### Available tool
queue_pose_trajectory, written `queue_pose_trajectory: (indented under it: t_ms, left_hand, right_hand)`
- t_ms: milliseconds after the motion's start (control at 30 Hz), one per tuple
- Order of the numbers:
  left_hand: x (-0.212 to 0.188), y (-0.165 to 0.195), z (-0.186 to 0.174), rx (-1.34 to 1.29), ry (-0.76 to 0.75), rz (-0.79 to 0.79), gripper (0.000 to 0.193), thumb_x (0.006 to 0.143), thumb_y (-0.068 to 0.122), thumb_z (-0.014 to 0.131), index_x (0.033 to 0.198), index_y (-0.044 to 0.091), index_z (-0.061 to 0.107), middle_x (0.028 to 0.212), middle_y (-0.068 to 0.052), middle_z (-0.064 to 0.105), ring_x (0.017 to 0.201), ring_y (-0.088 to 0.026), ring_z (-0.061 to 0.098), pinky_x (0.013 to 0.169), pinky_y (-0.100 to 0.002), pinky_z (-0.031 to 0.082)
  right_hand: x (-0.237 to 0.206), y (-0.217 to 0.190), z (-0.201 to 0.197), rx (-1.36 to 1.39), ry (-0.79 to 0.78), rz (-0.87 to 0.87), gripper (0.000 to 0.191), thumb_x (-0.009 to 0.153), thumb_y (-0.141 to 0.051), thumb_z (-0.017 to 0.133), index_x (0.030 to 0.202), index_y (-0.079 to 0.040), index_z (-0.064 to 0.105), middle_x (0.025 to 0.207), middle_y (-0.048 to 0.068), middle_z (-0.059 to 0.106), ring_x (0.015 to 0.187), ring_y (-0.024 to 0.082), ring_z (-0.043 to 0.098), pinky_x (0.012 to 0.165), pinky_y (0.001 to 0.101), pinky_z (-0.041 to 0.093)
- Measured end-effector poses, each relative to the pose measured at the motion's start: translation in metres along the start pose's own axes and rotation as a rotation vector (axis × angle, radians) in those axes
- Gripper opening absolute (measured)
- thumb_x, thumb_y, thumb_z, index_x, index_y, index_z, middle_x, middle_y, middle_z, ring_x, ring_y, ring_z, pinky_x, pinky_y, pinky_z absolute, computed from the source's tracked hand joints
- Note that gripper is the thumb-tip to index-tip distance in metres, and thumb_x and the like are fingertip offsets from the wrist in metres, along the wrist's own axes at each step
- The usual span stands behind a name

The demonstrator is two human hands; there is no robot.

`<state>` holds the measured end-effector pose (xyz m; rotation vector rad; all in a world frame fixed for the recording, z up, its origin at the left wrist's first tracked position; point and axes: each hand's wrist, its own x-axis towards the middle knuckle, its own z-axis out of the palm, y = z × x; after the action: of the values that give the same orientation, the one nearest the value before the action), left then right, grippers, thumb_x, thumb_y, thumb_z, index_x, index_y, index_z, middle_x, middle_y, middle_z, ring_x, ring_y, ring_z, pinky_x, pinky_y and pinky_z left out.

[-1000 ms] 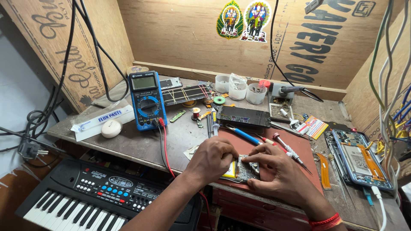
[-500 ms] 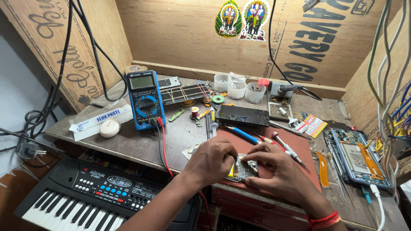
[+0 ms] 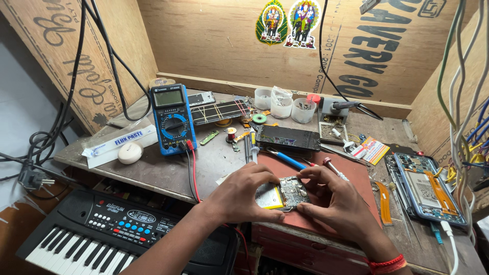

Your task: The person works at a cluttered repair bench on a disassembled smartphone motherboard. They use a soldering iron to work on the board, hold it steady with one hand, reposition it, and use a multimeter with probes to test the board, handling the battery and other phone components.

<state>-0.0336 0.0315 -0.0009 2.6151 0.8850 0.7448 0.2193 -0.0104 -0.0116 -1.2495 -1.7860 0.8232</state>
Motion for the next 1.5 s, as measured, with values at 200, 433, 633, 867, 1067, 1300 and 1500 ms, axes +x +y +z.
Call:
queue_pose_trajectory:
  t_ms: [200,433,633,867,1067,1300,1500]
  left_hand:
    - [-0.002,0.003,0.009,-0.018,0.058,-0.113,0.068,0.066,0.051,0.087,0.114,0.006,0.071,0.111,-0.009,0.068,0.111,-0.026,0.064,0.099,-0.04,0.051]
    - [-0.001,0.007,0.006,-0.025,0.046,-0.13,0.064,0.065,0.047,0.087,0.112,0.006,0.071,0.112,-0.01,0.067,0.111,-0.027,0.062,0.1,-0.04,0.05]
    - [-0.001,0.008,0.005,-0.031,0.029,-0.128,0.066,0.065,0.046,0.087,0.115,0.006,0.071,0.114,-0.009,0.067,0.11,-0.027,0.06,0.1,-0.04,0.049]
    - [-0.003,0.007,0.006,-0.046,0.061,-0.086,0.063,0.066,0.044,0.086,0.115,0.006,0.073,0.116,-0.008,0.069,0.111,-0.025,0.061,0.102,-0.039,0.05]
    - [-0.003,0.008,0.006,-0.041,0.067,-0.065,0.065,0.068,0.045,0.087,0.116,0.004,0.073,0.114,-0.009,0.068,0.111,-0.025,0.062,0.101,-0.039,0.049]
    - [-0.002,0.008,0.006,-0.048,0.049,-0.086,0.065,0.069,0.047,0.085,0.116,0.005,0.074,0.114,-0.009,0.069,0.109,-0.024,0.062,0.1,-0.038,0.051]
    - [-0.002,0.007,0.006,-0.026,0.044,-0.04,0.063,0.071,0.047,0.084,0.115,0.003,0.075,0.112,-0.009,0.069,0.109,-0.025,0.062,0.1,-0.038,0.05]
  right_hand:
    - [0.001,0.008,-0.001,0.071,0.023,-0.006,0.066,0.069,-0.006,0.088,0.128,-0.006,0.058,0.113,0.003,0.071,0.103,0.009,0.068,0.091,0.0259,0.059]
    - [0.004,0.018,-0.004,0.315,0.042,0.009,0.067,0.075,0.012,0.068,0.136,-0.003,0.043,0.111,0.012,0.07,0.101,0.017,0.07,0.091,0.0327,0.059]
    - [0.004,0.021,-0.003,0.252,0.137,0.065,0.055,0.081,0.015,0.051,0.133,-0.002,0.045,0.109,0.013,0.073,0.1,0.018,0.072,0.089,0.0328,0.059]
    - [0.002,0.002,0.0,-0.126,0.068,0.082,0.045,0.081,0.0,0.06,0.124,-0.007,0.066,0.107,0.009,0.07,0.093,0.014,0.072,0.081,0.0284,0.059]
    - [0.0,-0.01,0.002,-0.27,0.034,-0.109,0.045,0.074,-0.008,0.062,0.117,-0.01,0.073,0.121,0.004,0.068,0.099,0.017,0.066,0.078,0.0303,0.057]
    - [0.001,-0.009,0.005,-0.355,0.039,-0.116,0.048,0.069,-0.007,0.063,0.116,-0.01,0.071,0.122,0.006,0.065,0.102,0.02,0.066,0.077,0.0314,0.056]
    - [0.002,-0.008,0.006,-0.315,0.027,-0.002,0.033,0.078,-0.006,0.061,0.108,-0.008,0.073,0.115,0.004,0.069,0.09,0.02,0.066,0.072,0.0312,0.058]
